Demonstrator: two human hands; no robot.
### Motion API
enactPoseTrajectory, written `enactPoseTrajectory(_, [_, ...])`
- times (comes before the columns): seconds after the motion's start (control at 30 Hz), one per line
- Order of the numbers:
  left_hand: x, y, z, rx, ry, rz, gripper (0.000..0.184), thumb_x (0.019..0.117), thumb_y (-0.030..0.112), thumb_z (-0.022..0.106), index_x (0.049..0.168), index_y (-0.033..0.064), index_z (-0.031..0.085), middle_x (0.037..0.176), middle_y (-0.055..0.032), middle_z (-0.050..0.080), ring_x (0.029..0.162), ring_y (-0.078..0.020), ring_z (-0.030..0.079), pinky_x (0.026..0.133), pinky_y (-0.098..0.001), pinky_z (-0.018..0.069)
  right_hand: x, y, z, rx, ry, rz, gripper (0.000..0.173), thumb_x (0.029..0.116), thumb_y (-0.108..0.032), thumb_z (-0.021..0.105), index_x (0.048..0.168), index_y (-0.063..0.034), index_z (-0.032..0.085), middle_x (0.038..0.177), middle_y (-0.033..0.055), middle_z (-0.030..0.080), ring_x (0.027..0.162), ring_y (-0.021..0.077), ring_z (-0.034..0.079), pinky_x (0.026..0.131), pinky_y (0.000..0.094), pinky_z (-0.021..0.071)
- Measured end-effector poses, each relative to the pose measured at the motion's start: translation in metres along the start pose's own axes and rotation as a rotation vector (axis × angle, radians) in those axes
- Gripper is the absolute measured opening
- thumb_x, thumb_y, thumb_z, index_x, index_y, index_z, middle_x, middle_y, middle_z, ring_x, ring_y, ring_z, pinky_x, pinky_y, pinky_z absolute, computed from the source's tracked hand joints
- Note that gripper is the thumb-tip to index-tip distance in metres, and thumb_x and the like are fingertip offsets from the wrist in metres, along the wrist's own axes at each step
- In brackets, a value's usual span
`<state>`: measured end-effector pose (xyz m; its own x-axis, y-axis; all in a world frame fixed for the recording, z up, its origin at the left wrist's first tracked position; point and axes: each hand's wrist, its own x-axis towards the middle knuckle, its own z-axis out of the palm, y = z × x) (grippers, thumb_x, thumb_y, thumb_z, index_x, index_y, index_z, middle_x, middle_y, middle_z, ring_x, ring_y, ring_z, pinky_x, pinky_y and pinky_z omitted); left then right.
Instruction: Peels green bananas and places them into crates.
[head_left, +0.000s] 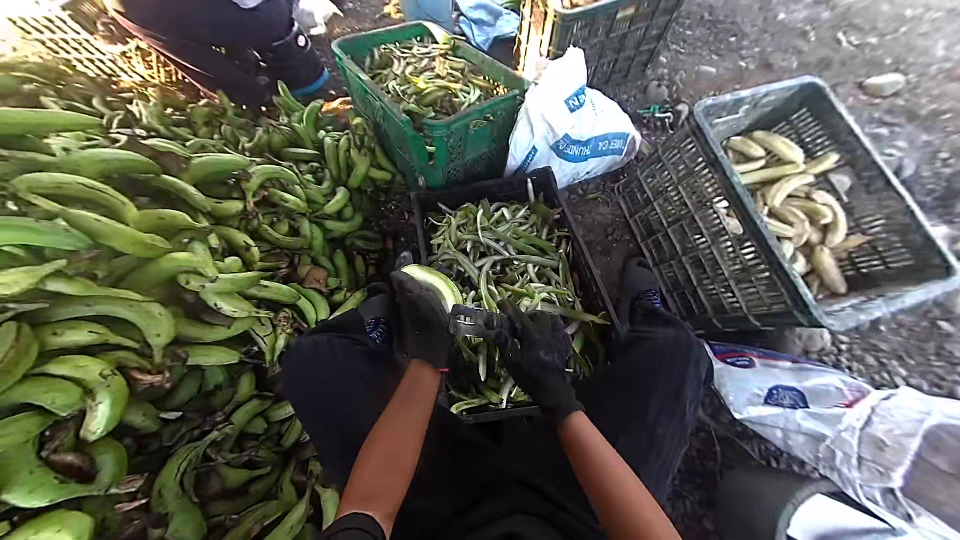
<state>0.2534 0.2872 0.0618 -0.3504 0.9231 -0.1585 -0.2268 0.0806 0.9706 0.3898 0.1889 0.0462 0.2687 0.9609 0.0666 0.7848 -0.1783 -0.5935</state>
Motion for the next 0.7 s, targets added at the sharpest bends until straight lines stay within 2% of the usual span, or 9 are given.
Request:
enactPoseTrajectory(0.07, [-0.008,0.003,-0.003,0.111,-0.145,-0.059,0.054,0.1113,0.042,0.017,0.150,0.0140,0.041,0.129,-0.0130,0.061,0.108,-0.0217,0.063,0.091,-0.0434,0.0537,0.009,-0.003,-0.006,-0.018,-0.055,0.063,0.056,0.0975,-0.061,0.042,0.139,-0.0305,0.066,0.125,0.0261,0.065,0.120,0.0516,0.056,0.091,0.0710,0.0418])
enactPoseTrajectory(0.17, [-0.012,0.006,-0.006,0.382,-0.510,-0.076,0.047,0.1124,0.033,0.026,0.143,0.0069,0.050,0.129,-0.0133,0.060,0.109,-0.0172,0.059,0.095,-0.0388,0.0495,0.039,0.000,-0.018,-0.042,-0.162,0.168,0.055,0.1010,-0.063,0.039,0.145,-0.0355,0.058,0.132,0.0207,0.063,0.124,0.0473,0.055,0.090,0.0698,0.0435])
enactPoseTrajectory(0.27, [-0.008,0.014,-0.003,0.581,-0.664,-0.069,0.041,0.1124,0.024,0.032,0.141,0.0018,0.051,0.129,-0.0173,0.060,0.113,-0.0192,0.059,0.099,-0.0388,0.0479,0.052,0.007,-0.023,-0.016,-0.205,0.186,0.052,0.1029,-0.059,0.040,0.144,-0.0325,0.058,0.131,0.0202,0.063,0.124,0.0459,0.055,0.091,0.0695,0.0435])
enactPoseTrajectory(0.33, [-0.016,0.017,0.000,0.669,-0.714,-0.098,0.040,0.1115,0.017,0.032,0.138,-0.0065,0.051,0.125,-0.0247,0.060,0.113,-0.0249,0.059,0.100,-0.0405,0.0476,0.056,0.010,-0.019,-0.007,-0.197,0.235,0.056,0.1029,-0.062,0.037,0.145,-0.0311,0.058,0.134,0.0197,0.062,0.127,0.0449,0.054,0.094,0.0697,0.0428])
enactPoseTrajectory(0.4, [-0.018,0.016,0.004,0.665,-0.623,-0.156,0.047,0.1133,0.025,0.027,0.137,-0.0075,0.051,0.125,-0.0275,0.059,0.113,-0.0291,0.059,0.101,-0.0444,0.0471,0.057,0.011,-0.015,0.009,-0.178,0.252,0.057,0.1031,-0.061,0.037,0.145,-0.0284,0.058,0.135,0.0205,0.061,0.128,0.0451,0.053,0.094,0.0693,0.0426])
enactPoseTrajectory(0.47, [-0.009,0.008,0.000,0.569,-0.452,-0.181,0.057,0.1125,0.041,0.022,0.135,-0.0006,0.054,0.119,-0.0234,0.062,0.105,-0.0291,0.062,0.093,-0.0483,0.0518,0.050,0.010,-0.012,0.042,-0.201,0.244,0.059,0.1029,-0.063,0.035,0.145,-0.0290,0.057,0.136,0.0190,0.061,0.128,0.0436,0.053,0.094,0.0686,0.0427])
enactPoseTrajectory(0.57, [-0.001,0.002,-0.009,0.351,-0.294,-0.140,0.060,0.1105,0.050,0.020,0.147,0.0119,0.050,0.133,-0.0149,0.061,0.116,-0.0231,0.061,0.099,-0.0455,0.0504,0.029,0.002,-0.011,0.037,-0.218,0.205,0.060,0.1001,-0.065,0.037,0.147,-0.0327,0.056,0.137,0.0179,0.061,0.130,0.0425,0.053,0.099,0.0679,0.0416])
enactPoseTrajectory(0.67, [-0.009,0.007,-0.006,0.125,-0.147,-0.160,0.058,0.1087,0.054,0.024,0.144,0.0142,0.047,0.124,-0.0110,0.063,0.104,-0.0192,0.064,0.088,-0.0407,0.0550,0.001,-0.003,0.003,0.045,-0.014,0.062,0.064,0.0948,-0.065,0.042,0.139,-0.0247,0.066,0.129,0.0271,0.064,0.124,0.0512,0.055,0.095,0.0711,0.0397])
enactPoseTrajectory(0.7, [-0.014,0.011,-0.005,0.166,-0.097,-0.150,0.058,0.1092,0.052,0.028,0.147,0.0119,0.046,0.130,-0.0135,0.060,0.112,-0.0211,0.060,0.095,-0.0430,0.0512,-0.004,-0.004,0.009,0.051,0.052,0.024,0.064,0.0942,-0.064,0.042,0.137,-0.0235,0.068,0.126,0.0285,0.064,0.120,0.0524,0.056,0.094,0.0712,0.0396])
